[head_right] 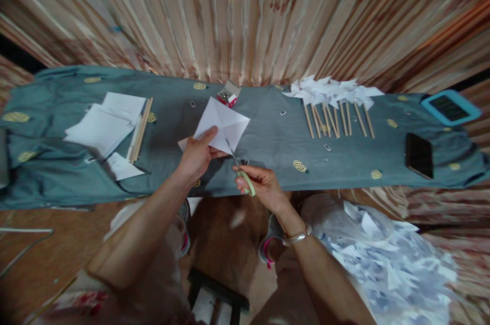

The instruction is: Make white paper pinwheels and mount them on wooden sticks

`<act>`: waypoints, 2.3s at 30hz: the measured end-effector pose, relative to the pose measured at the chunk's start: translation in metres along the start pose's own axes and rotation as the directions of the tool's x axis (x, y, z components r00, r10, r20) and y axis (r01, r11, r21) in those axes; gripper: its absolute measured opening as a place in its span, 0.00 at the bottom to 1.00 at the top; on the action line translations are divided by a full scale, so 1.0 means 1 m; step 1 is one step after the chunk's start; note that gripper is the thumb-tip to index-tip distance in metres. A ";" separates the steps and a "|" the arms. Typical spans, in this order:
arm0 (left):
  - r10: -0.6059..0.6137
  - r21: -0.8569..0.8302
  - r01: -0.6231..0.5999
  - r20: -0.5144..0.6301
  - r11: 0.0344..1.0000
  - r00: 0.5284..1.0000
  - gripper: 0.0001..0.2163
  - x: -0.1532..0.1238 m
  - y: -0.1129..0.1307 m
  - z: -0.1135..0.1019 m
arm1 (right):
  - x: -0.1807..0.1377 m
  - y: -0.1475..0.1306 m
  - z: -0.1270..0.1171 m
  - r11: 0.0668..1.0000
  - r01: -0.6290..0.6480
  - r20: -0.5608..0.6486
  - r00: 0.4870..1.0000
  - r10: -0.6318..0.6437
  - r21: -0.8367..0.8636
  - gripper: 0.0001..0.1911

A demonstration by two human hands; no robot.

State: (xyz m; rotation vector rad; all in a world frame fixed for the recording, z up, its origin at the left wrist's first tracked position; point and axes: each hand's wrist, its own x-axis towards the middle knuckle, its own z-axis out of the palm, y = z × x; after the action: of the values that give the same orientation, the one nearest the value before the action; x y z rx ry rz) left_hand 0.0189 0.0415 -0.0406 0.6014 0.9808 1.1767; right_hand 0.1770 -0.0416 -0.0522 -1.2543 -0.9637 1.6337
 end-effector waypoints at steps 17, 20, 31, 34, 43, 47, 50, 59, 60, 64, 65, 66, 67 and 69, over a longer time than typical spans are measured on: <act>-0.051 -0.008 0.051 -0.018 0.999 0.999 0.10 -0.003 -0.002 0.003 | 0.000 -0.006 0.006 0.999 -0.022 -0.039 0.999 0.023 0.045 0.19; -0.064 -0.001 0.064 -0.020 0.998 0.998 0.10 -0.003 -0.003 0.003 | 0.001 -0.005 0.006 0.999 -0.023 -0.042 0.999 0.025 0.047 0.20; -0.066 0.004 0.066 -0.010 0.998 0.998 0.09 -0.004 -0.003 0.004 | 0.002 -0.002 0.004 1.000 0.006 -0.038 0.999 -0.006 0.003 0.20; -0.061 -0.002 0.061 -0.008 0.998 0.998 0.09 -0.004 -0.003 0.004 | 0.002 -0.004 0.004 1.000 0.003 -0.035 0.999 -0.003 0.001 0.22; -0.073 -0.013 0.073 -0.027 0.997 0.997 0.10 -0.004 -0.004 0.005 | 0.003 -0.005 0.006 1.000 -0.006 -0.047 0.999 0.006 0.012 0.20; -0.063 -0.012 0.063 -0.020 0.998 0.998 0.11 -0.004 -0.004 0.005 | 0.004 -0.002 0.004 1.000 0.019 -0.048 0.999 -0.019 0.001 0.19; -0.064 -0.013 0.064 -0.022 0.998 0.998 0.12 -0.005 -0.003 0.006 | 0.004 -0.001 0.003 1.000 0.024 -0.046 0.999 -0.024 -0.004 0.19; -0.071 -0.009 0.071 -0.025 0.997 0.997 0.12 -0.004 -0.004 0.005 | 0.003 -0.003 0.005 1.000 0.024 -0.053 0.998 -0.025 -0.013 0.20; -0.066 -0.009 0.066 -0.018 0.998 0.998 0.12 -0.004 -0.004 0.005 | 0.003 -0.004 0.006 1.000 0.022 -0.051 0.998 -0.022 -0.008 0.20; -0.022 -0.025 0.022 -0.007 0.999 1.000 0.15 -0.002 -0.004 0.003 | 0.000 -0.007 0.006 1.000 -0.007 -0.007 1.000 0.007 -0.005 0.21; -0.009 -0.030 0.008 -0.007 1.000 1.000 0.15 -0.001 -0.003 0.002 | 0.000 -0.007 0.005 1.000 -0.016 0.008 1.000 0.016 -0.009 0.21; 0.003 -0.035 -0.003 -0.010 0.999 1.000 0.15 0.000 -0.002 0.001 | -0.001 -0.007 0.004 1.000 -0.024 0.021 0.999 0.024 -0.010 0.21; 0.011 -0.039 -0.011 -0.013 0.999 1.000 0.16 0.001 -0.001 0.000 | -0.002 -0.008 0.002 1.000 -0.030 0.033 0.999 0.031 -0.008 0.22; 0.018 -0.051 -0.019 -0.027 0.998 0.999 0.16 0.003 0.001 -0.002 | -0.003 -0.009 -0.004 0.999 -0.045 0.061 0.997 0.045 -0.006 0.22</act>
State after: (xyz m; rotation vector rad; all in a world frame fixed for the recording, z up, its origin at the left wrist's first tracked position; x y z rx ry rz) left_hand 0.0168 0.0447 -0.0423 0.5561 0.9662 1.2257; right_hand 0.1825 -0.0411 -0.0433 -1.2437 -0.9829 1.7142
